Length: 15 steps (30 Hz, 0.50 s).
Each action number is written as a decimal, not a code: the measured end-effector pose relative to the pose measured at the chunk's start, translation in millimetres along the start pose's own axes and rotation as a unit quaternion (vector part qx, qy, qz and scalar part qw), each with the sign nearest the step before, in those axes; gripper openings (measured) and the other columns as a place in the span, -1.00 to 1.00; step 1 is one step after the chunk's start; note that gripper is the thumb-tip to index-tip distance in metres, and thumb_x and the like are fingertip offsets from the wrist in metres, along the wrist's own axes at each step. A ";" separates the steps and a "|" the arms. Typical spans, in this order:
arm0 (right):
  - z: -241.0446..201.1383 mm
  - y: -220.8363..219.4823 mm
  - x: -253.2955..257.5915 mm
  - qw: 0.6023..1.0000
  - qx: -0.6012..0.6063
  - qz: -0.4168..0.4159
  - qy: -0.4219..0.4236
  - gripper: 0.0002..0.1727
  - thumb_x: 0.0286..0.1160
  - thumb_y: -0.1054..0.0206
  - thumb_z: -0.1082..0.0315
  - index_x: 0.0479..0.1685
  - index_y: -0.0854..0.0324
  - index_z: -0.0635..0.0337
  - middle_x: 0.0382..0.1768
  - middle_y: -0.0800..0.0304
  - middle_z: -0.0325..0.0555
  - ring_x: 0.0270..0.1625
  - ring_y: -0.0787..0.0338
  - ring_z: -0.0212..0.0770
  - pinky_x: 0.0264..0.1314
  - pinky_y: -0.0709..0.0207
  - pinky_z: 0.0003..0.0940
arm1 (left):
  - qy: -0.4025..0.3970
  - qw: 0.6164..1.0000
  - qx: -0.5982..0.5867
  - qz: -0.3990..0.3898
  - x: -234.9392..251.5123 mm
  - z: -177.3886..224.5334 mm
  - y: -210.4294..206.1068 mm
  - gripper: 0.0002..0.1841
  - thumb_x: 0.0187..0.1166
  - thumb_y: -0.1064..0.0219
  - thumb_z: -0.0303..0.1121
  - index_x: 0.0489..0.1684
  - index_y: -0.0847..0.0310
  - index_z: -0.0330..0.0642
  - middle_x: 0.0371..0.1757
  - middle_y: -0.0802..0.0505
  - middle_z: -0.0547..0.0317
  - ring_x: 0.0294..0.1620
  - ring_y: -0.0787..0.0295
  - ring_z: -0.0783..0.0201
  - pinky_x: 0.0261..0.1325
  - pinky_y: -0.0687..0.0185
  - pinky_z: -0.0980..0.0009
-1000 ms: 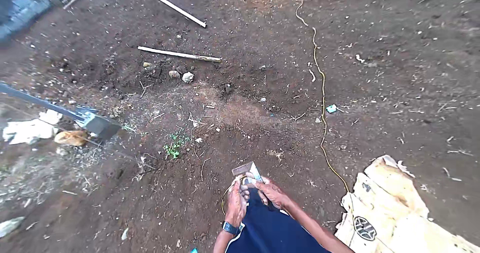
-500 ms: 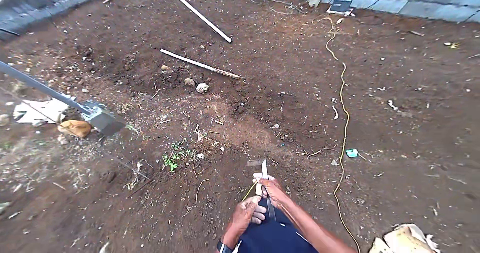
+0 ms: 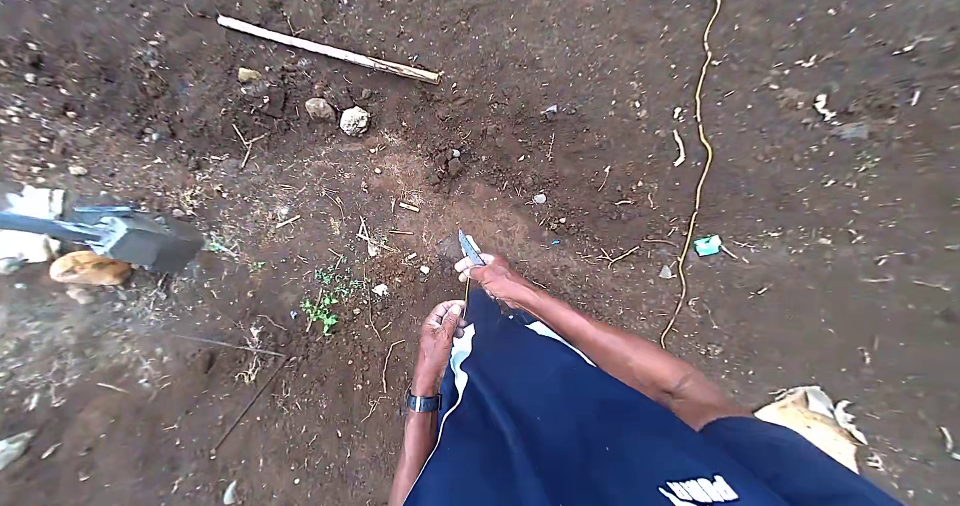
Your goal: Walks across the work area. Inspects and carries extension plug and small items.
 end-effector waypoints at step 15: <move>-166.1 109.8 492.0 0.978 -0.171 -0.119 0.027 -0.71 0.62 -0.32 0.13 0.18 -0.80 -0.06 -0.18 -0.84 -0.15 -0.42 -0.70 -0.26 -0.34 -0.62 -0.19 | 0.027 0.997 -0.048 0.061 536.3 58.5 43.2 -0.67 0.83 -0.15 -0.25 0.32 -0.62 -0.28 -0.38 -0.79 0.03 -0.58 -0.59 0.29 -0.54 -0.55 0.42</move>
Point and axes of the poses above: each hand's wrist, its own x-axis towards the middle knuckle, its own y-axis out of the back of the hand, z = x × y, the point moved 10 cm from there along x, towards the middle knuckle
